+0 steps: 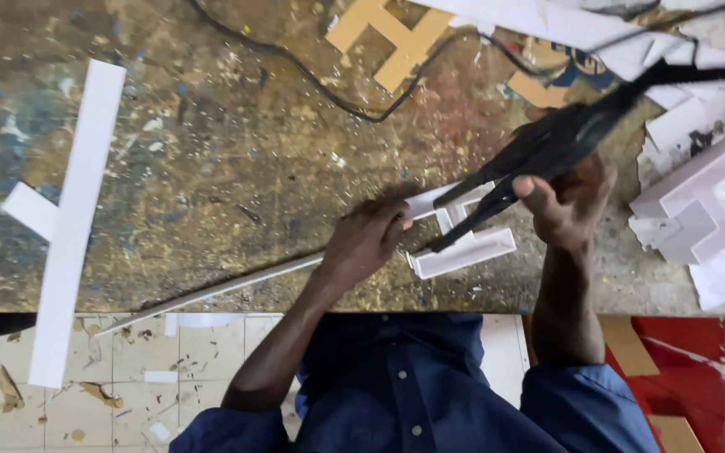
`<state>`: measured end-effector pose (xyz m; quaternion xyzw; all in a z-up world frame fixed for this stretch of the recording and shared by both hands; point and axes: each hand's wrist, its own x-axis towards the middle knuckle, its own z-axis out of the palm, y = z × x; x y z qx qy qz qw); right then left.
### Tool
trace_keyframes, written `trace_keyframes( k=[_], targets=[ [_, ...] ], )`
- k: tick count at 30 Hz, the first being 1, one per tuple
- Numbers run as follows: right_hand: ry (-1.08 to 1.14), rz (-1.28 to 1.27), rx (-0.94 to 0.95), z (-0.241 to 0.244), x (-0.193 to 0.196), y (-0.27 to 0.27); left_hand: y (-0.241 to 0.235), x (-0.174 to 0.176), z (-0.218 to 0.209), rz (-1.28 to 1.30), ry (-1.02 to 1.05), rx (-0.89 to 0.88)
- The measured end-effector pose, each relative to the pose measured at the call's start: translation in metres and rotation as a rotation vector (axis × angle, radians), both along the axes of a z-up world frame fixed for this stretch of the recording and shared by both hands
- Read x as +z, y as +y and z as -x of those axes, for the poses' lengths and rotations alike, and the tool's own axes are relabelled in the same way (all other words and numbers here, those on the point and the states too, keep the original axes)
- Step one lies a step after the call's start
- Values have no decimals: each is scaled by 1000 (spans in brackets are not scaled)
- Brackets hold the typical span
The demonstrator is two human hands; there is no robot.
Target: The person is assembling a 3D letter 'H' by applying glue and using a heat tool to bond a side strip to the letter's outline.
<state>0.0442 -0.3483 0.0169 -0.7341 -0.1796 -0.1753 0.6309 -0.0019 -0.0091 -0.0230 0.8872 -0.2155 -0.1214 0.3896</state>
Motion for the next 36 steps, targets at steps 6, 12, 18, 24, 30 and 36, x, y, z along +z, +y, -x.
trace_keyframes(
  k=[6, 12, 18, 24, 30, 36],
  targets=[
    [-237, 89, 178, 17, 16, 28, 4, 12, 6, -1, -139, 22],
    [-149, 205, 285, 28, 25, 50, -1, 13, 18, -202, -377, 119],
    [-103, 506, 157, 49, 41, 53, -5, 35, 16, -208, -269, 104],
    [30, 330, 216, 43, 65, 72, -6, 19, 19, -155, -145, 117],
    [64, 104, 281, 54, 40, 69, -7, 5, 21, -133, -127, 117],
    [80, 77, 317, 54, 37, 83, -12, -10, 30, -130, -138, 133]
  ],
)
